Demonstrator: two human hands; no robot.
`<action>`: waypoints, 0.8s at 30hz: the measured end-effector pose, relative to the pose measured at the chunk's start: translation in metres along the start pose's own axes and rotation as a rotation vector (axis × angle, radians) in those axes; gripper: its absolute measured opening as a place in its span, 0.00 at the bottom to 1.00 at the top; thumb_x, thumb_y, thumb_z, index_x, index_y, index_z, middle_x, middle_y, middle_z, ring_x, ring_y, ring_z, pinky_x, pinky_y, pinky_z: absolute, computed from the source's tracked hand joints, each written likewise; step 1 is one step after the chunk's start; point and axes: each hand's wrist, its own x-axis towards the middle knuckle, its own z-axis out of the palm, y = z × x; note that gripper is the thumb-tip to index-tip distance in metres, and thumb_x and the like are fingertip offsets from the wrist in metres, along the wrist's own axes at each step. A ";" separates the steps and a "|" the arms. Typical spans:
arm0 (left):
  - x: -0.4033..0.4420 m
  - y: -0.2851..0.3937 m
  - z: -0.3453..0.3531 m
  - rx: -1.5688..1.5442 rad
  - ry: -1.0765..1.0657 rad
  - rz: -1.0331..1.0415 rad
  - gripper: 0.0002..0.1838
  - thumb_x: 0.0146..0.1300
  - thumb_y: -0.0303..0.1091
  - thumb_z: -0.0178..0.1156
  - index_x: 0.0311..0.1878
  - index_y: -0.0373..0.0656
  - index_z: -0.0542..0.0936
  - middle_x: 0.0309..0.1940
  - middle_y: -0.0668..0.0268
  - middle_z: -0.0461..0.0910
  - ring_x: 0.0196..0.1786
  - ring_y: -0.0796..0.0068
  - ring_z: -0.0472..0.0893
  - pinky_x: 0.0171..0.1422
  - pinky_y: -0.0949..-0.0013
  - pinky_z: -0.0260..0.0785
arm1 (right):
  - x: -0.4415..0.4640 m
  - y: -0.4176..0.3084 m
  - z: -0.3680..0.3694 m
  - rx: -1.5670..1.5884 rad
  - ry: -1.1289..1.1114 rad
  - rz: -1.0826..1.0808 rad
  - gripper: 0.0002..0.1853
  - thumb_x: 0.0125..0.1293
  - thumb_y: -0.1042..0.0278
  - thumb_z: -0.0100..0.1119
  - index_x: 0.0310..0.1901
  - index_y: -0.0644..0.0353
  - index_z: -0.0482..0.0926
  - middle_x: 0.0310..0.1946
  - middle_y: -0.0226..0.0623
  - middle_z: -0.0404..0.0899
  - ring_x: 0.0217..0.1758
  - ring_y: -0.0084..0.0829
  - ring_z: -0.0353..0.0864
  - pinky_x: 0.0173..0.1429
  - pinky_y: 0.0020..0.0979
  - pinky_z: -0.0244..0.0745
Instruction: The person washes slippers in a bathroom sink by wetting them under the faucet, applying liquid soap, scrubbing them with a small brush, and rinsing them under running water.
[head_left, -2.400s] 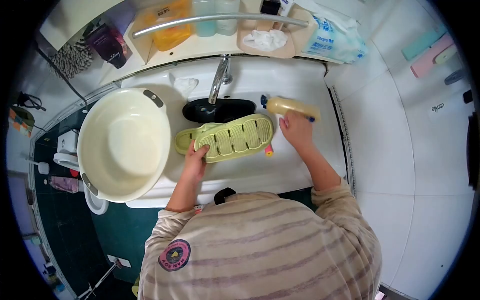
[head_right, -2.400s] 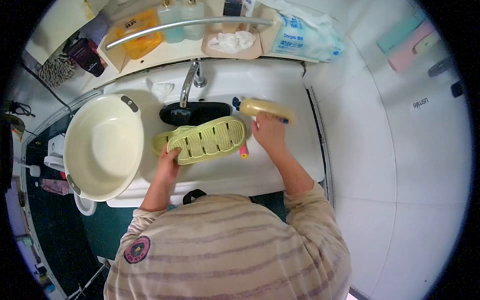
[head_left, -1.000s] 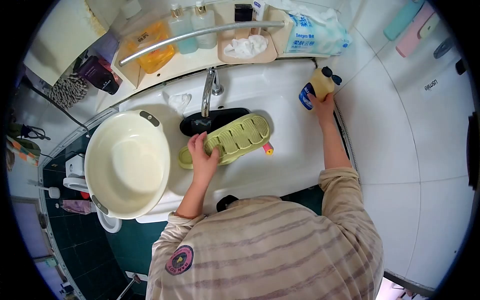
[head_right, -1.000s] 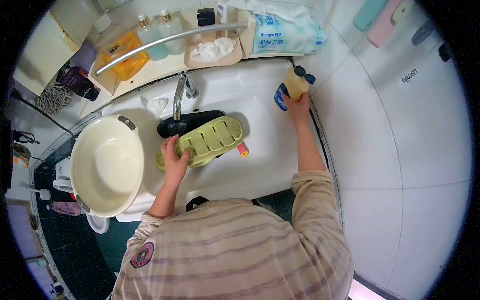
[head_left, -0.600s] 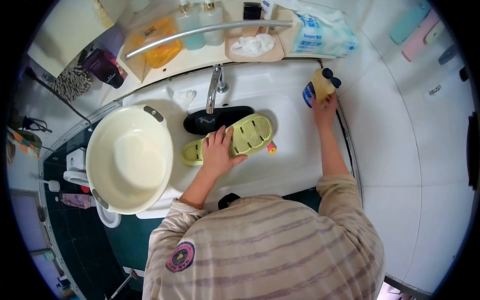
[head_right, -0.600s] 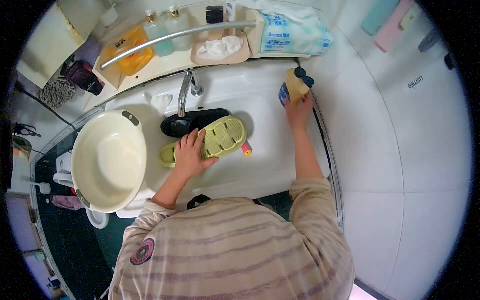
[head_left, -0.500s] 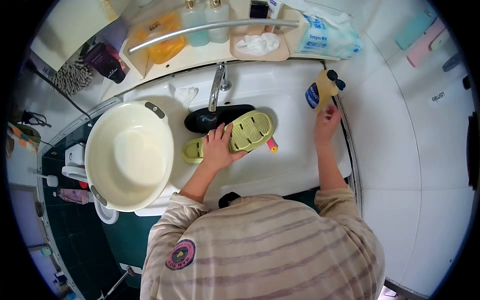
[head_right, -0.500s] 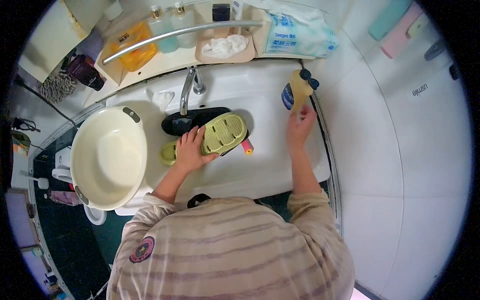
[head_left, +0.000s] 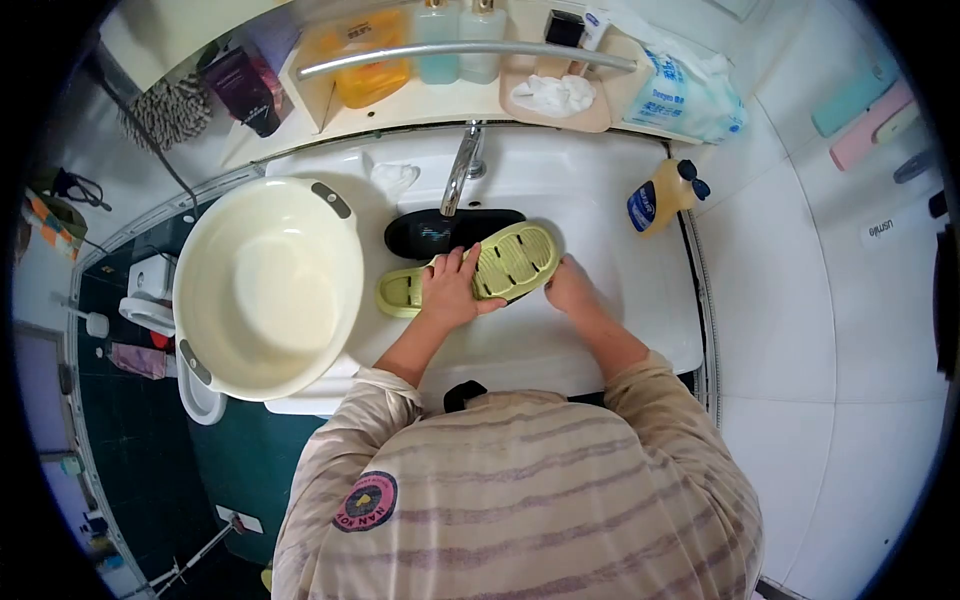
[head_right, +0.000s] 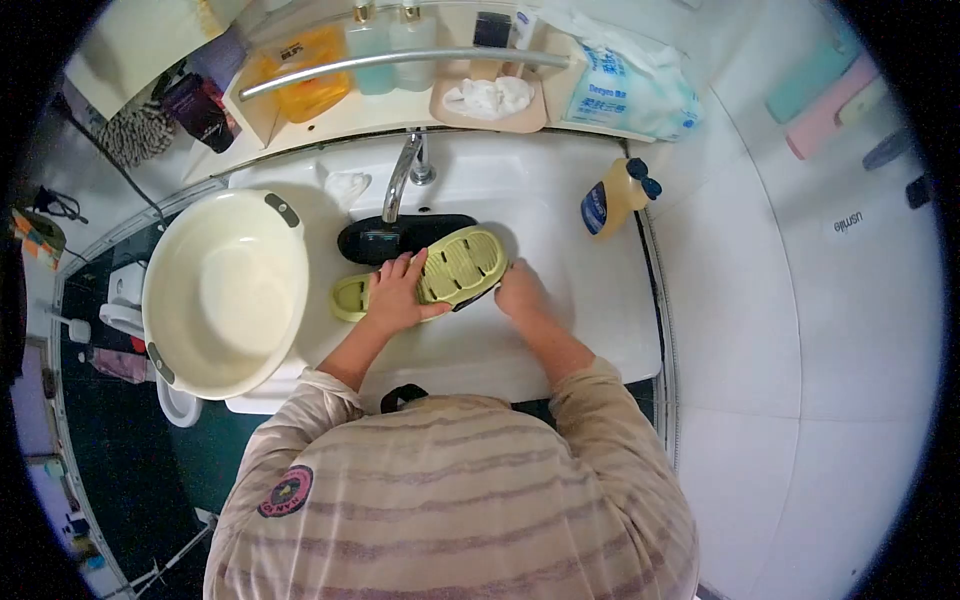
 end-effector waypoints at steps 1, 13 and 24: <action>-0.001 0.000 0.001 0.017 0.005 0.005 0.59 0.37 0.71 0.65 0.72 0.52 0.58 0.63 0.59 0.65 0.63 0.59 0.63 0.64 0.53 0.55 | -0.002 -0.004 -0.026 0.013 -0.009 -0.073 0.18 0.55 0.73 0.56 0.50 0.58 0.74 0.37 0.47 0.80 0.44 0.50 0.78 0.49 0.44 0.73; 0.022 0.031 -0.010 0.167 -0.215 -0.054 0.57 0.40 0.72 0.64 0.71 0.51 0.59 0.56 0.63 0.68 0.59 0.64 0.64 0.61 0.54 0.57 | -0.049 -0.042 -0.105 0.029 -0.097 -0.017 0.24 0.67 0.59 0.50 0.64 0.53 0.65 0.40 0.54 0.78 0.41 0.50 0.80 0.44 0.46 0.75; 0.035 0.014 0.007 0.087 -0.305 -0.093 0.62 0.35 0.71 0.68 0.71 0.45 0.58 0.62 0.60 0.66 0.65 0.60 0.62 0.65 0.51 0.58 | -0.030 -0.049 -0.016 0.198 -0.121 -0.424 0.25 0.70 0.56 0.45 0.68 0.46 0.62 0.26 0.55 0.77 0.32 0.53 0.80 0.38 0.50 0.74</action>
